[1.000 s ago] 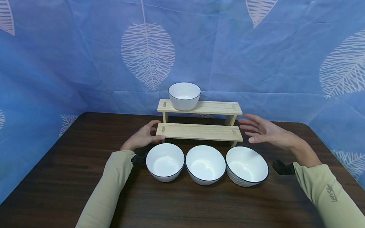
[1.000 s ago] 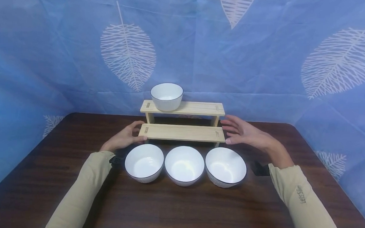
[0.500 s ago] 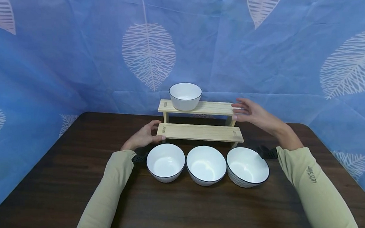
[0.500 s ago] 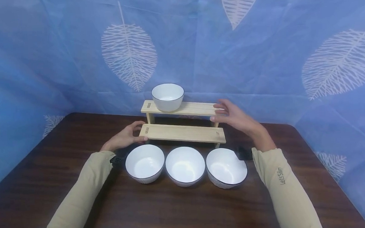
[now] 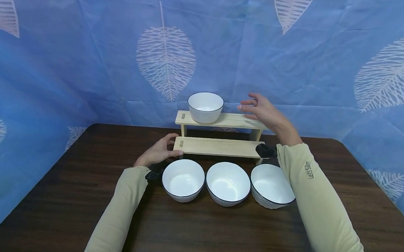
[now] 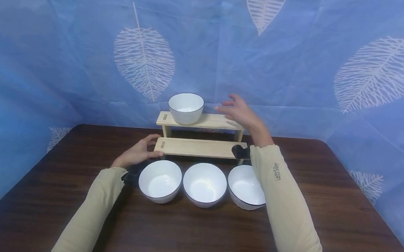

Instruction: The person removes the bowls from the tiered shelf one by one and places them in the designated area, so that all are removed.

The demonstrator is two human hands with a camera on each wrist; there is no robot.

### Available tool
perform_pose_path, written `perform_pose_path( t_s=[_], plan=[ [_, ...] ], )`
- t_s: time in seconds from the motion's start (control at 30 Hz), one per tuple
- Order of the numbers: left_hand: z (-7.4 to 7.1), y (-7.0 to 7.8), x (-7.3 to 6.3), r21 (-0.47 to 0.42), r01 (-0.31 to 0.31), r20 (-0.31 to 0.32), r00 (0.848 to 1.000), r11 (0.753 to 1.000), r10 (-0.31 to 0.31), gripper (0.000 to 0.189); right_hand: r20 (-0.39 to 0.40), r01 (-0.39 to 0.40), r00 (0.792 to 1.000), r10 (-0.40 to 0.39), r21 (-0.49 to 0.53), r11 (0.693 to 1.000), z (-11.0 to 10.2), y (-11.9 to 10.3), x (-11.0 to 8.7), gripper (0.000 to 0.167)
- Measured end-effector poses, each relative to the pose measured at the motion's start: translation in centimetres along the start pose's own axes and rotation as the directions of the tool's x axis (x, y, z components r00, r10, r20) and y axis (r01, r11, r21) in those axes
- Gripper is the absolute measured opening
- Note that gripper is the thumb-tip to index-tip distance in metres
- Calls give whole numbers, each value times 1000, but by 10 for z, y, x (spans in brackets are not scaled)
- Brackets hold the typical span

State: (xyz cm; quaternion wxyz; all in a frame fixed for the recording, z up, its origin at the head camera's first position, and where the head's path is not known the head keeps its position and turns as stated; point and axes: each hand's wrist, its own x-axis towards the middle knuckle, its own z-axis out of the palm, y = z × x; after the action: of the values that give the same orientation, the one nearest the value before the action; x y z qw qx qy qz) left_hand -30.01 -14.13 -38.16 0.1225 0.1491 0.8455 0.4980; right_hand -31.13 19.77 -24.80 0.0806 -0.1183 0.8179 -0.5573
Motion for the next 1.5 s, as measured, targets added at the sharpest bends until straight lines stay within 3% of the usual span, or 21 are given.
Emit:
perform_pose_path(
  t_s=[0.47, 0.67, 1.17, 1.5],
  plan=[
    [-2, -4, 0, -25, 4, 37, 999, 1000, -3, 76, -25, -7, 1000, 9, 86, 996, 41, -1, 28, 97],
    [-3, -6, 0, -20, -2, 30, 1000, 1000, 3, 77, -16, 37, 999, -35, 111, 993, 60, 1, 36, 101],
    [-3, 0, 0, -22, 30, 25, 999, 999, -29, 79, -97, 153, 984, -152, 2, 988, 83, 7, 56, 106],
    [-1, -1, -1, -28, 41, 30, 999, 999, -40, 79, -169, 100, 979, -117, -108, 989, 93, 8, 56, 118]
  ],
)
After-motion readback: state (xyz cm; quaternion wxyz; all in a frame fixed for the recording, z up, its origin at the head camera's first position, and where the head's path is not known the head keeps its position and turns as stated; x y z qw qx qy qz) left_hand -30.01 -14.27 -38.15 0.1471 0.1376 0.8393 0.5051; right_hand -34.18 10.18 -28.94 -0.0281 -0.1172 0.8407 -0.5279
